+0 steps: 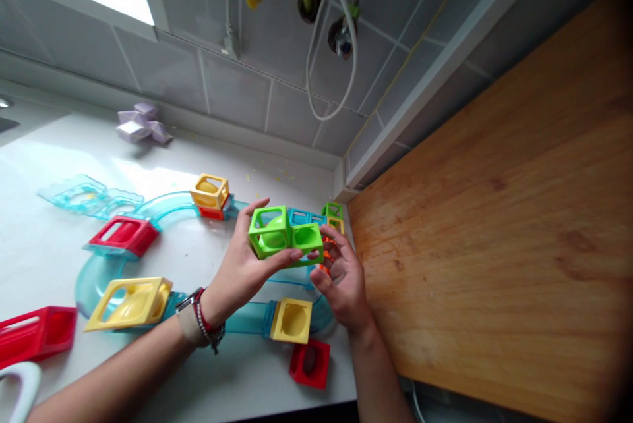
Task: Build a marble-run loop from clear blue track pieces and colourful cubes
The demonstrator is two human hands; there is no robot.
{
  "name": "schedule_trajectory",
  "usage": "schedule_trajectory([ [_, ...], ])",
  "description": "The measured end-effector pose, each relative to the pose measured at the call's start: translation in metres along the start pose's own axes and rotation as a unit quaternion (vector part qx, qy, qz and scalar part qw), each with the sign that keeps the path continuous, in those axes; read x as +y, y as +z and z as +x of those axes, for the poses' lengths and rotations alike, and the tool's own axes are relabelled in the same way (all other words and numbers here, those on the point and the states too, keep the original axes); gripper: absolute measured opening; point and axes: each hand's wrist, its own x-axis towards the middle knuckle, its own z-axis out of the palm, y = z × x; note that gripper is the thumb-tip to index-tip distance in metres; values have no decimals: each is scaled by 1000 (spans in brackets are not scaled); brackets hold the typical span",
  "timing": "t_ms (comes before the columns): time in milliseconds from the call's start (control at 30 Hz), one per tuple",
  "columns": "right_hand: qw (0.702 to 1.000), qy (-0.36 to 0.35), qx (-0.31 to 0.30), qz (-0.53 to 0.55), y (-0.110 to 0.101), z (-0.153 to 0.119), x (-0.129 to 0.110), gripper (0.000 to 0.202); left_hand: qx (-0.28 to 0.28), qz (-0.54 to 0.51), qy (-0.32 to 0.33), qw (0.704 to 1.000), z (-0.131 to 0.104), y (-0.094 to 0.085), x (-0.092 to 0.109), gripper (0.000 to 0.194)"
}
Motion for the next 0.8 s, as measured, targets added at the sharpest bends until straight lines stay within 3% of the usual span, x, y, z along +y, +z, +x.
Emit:
schedule_trajectory([
  [133, 998, -47, 32, -19, -1, 5, 4, 47, -69, 20, 42, 997, -5, 2, 4, 90],
  [367, 994, -101, 6, -35, -5, 7, 9, 48, -98, 20, 123, 987, -8, 1, 1, 78],
  [600, 994, -95, -1, -57, -4, 4, 3, 50, -81, 23, 82, 993, -9, 4, 1, 77],
  [700, 993, -88, 65, -44, -5, 6, 3, 55, -57, 21, 46, 997, -10, 6, 3, 77],
  [800, 974, -71, 212, -29, -12, 13, 10, 46, -64, 14, 20, 998, -10, 5, 5, 72],
])
